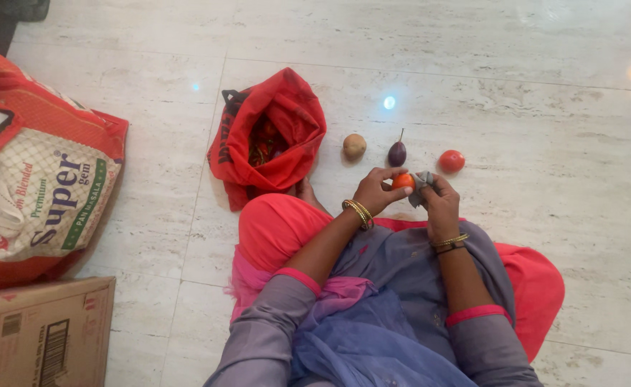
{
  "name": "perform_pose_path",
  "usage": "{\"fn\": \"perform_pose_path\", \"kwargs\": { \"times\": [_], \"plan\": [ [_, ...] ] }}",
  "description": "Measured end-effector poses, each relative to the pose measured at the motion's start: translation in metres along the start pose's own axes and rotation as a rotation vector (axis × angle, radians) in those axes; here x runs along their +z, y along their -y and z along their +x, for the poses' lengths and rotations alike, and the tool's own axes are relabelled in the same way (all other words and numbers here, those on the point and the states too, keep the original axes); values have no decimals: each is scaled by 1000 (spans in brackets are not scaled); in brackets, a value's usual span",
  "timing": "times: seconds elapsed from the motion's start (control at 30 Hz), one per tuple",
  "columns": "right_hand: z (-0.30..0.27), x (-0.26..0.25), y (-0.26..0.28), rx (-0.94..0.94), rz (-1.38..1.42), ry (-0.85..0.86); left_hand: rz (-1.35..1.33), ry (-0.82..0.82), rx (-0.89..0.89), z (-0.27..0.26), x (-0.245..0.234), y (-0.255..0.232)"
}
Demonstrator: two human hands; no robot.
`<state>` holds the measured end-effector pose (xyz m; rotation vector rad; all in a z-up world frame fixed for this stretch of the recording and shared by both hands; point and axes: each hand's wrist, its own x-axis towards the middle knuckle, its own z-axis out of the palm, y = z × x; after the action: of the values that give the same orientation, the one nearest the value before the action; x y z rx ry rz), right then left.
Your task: The person sits on the floor and peels a potato using a peeler, then places it on the floor. They then pick up a tomato and peel it with the same tool, placing it next to the potato. Finally, they pick up another potato and begin peeling it.
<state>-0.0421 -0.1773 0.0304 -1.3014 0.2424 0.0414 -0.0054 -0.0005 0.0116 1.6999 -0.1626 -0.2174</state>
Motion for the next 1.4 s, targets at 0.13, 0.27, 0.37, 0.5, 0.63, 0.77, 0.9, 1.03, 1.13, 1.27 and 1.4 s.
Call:
{"fn": "perform_pose_path", "kwargs": {
  "times": [0.13,0.27,0.37,0.5,0.63,0.77,0.9,1.03,1.13,1.27,1.4],
  "plan": [
    [0,3,-4,6,-8,33,-54,-123,-90,-1,-3,-2],
    [0,3,-6,-15,11,54,12,-103,-85,-1,-2,0],
    [1,0,-3,5,-2,9,-66,55,-20,0,-1,2],
    [2,2,-3,32,-17,-28,-74,85,-124,-2,-2,-5],
    [3,3,-7,-6,13,51,-110,-76,-202,0,-3,-7],
    [0,7,-9,-76,-93,34,-127,-98,-194,0,-3,-4],
    [1,5,-9,-113,-126,-6,47,10,-148,-2,-3,-4],
    [1,5,-5,-81,-99,-7,53,8,-128,-3,-1,-9],
    [-2,9,-3,-100,-82,67,-34,-85,-192,-3,-4,-10],
    [-6,14,1,-112,-151,118,-122,-157,-312,-1,-5,-13],
    [-9,12,8,-69,-145,82,-89,-19,-276,-3,-7,-17]
  ]
}}
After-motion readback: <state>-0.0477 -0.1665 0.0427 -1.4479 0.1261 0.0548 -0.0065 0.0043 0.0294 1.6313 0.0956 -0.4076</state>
